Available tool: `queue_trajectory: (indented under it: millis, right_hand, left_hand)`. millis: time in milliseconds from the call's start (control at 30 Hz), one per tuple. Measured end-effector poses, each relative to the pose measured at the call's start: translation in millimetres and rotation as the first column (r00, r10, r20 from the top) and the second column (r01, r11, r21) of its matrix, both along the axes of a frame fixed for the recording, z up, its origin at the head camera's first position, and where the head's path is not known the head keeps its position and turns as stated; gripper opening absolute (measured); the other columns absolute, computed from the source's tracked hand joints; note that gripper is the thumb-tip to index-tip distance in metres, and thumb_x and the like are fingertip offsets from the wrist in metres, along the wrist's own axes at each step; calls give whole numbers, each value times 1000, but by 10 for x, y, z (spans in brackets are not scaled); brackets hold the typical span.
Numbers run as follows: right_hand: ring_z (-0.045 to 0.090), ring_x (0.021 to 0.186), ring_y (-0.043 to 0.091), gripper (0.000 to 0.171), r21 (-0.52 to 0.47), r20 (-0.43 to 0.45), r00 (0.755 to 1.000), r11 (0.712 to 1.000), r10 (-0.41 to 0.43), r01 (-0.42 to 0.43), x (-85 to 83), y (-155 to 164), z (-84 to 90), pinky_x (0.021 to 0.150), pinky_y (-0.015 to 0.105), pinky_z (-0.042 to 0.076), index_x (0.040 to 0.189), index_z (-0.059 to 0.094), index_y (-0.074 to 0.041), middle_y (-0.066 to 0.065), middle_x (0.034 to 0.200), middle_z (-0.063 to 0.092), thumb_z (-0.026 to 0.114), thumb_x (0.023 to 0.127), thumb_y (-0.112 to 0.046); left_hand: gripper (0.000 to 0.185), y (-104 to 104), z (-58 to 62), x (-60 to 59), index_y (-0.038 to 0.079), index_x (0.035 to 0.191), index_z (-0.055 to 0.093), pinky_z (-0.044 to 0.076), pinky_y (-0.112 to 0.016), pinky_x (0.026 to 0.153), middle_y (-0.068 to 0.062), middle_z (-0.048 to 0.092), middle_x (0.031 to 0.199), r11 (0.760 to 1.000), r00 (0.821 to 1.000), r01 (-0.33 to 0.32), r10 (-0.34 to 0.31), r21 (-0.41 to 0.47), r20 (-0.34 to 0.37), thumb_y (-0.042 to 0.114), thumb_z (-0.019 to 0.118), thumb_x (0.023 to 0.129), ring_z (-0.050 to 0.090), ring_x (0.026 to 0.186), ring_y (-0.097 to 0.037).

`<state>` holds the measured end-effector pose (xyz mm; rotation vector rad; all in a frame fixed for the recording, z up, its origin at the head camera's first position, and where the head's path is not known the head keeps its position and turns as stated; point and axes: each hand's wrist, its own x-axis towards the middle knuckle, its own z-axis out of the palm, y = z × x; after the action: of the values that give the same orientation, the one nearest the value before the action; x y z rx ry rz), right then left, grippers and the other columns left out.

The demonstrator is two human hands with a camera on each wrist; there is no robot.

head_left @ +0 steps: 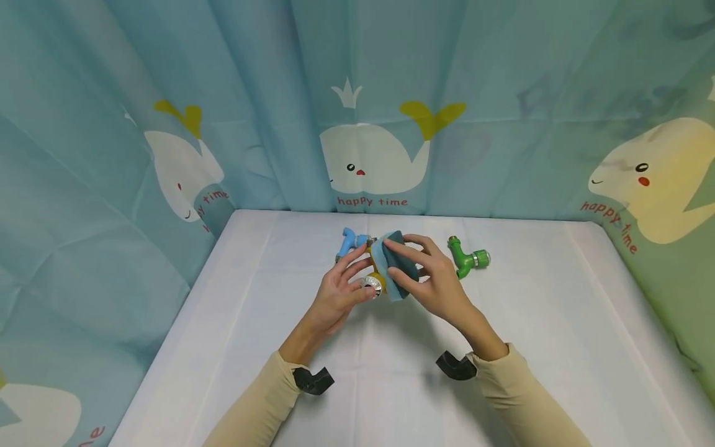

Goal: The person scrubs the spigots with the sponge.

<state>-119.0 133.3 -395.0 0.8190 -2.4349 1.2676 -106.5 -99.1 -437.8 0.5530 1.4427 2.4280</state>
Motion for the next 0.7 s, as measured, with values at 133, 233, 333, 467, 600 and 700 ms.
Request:
queue_trajectory:
  millis: [133, 233, 333, 467, 600, 700]
  right_hand:
    - [62, 114, 35, 49, 36, -65, 997, 999, -31, 33, -47, 15, -26, 69, 41, 59, 139, 67, -18, 20, 141, 54, 80, 91, -14]
    - [61, 110, 33, 50, 31, -80, 996, 999, -33, 36, -45, 41, -27, 69, 42, 58, 138, 68, -18, 20, 140, 54, 81, 89, -13]
    - [62, 105, 30, 51, 32, -55, 998, 999, 27, -25, -15, 44, -22, 69, 41, 60, 140, 66, -20, 19, 143, 52, 80, 91, -16]
    - [63, 106, 31, 50, 74, -50, 998, 997, 31, -27, 14, 65, -76, 73, 44, 61, 140, 66, -21, 20, 142, 52, 79, 92, -17]
    - [64, 105, 28, 51, 56, -54, 997, 997, 50, -47, 48, 92, -121, 72, 40, 60, 139, 67, -22, 18, 141, 53, 80, 91, -15]
    - [64, 99, 24, 51, 75, -56, 992, 991, 114, -110, 69, 96, -155, 70, 35, 58, 140, 67, -23, 16, 144, 51, 80, 91, -14]
  left_hand:
    - [95, -2, -1, 19, 8, 161, 30, 58, -29, 89, -23, 42, 152, 999, 1000, 0, 0, -41, 7, 13, 86, 85, 62, 118, -25]
    - [96, -14, -5, 31, 8, 161, 31, 58, -29, 89, -23, 43, 151, 998, 1000, -13, 14, -64, 14, 16, 88, 83, 63, 116, -25]
    - [97, -22, 2, 30, 8, 160, 33, 59, -28, 86, -24, 44, 151, 997, 1000, -26, 26, -78, -6, 20, 90, 82, 64, 115, -26]
    - [97, -22, -8, 27, 8, 160, 34, 58, -27, 86, -24, 45, 151, 994, 1000, -25, 24, -106, -15, 25, 89, 83, 63, 118, -25]
    - [97, -28, -30, 19, 9, 161, 34, 58, -27, 86, -23, 45, 151, 992, 999, -32, 31, -125, -15, 23, 89, 83, 64, 114, -22]
    - [98, -37, -28, 7, 9, 160, 35, 58, -26, 84, -24, 45, 150, 992, 999, -39, 36, -122, -27, 25, 91, 81, 65, 110, -21]
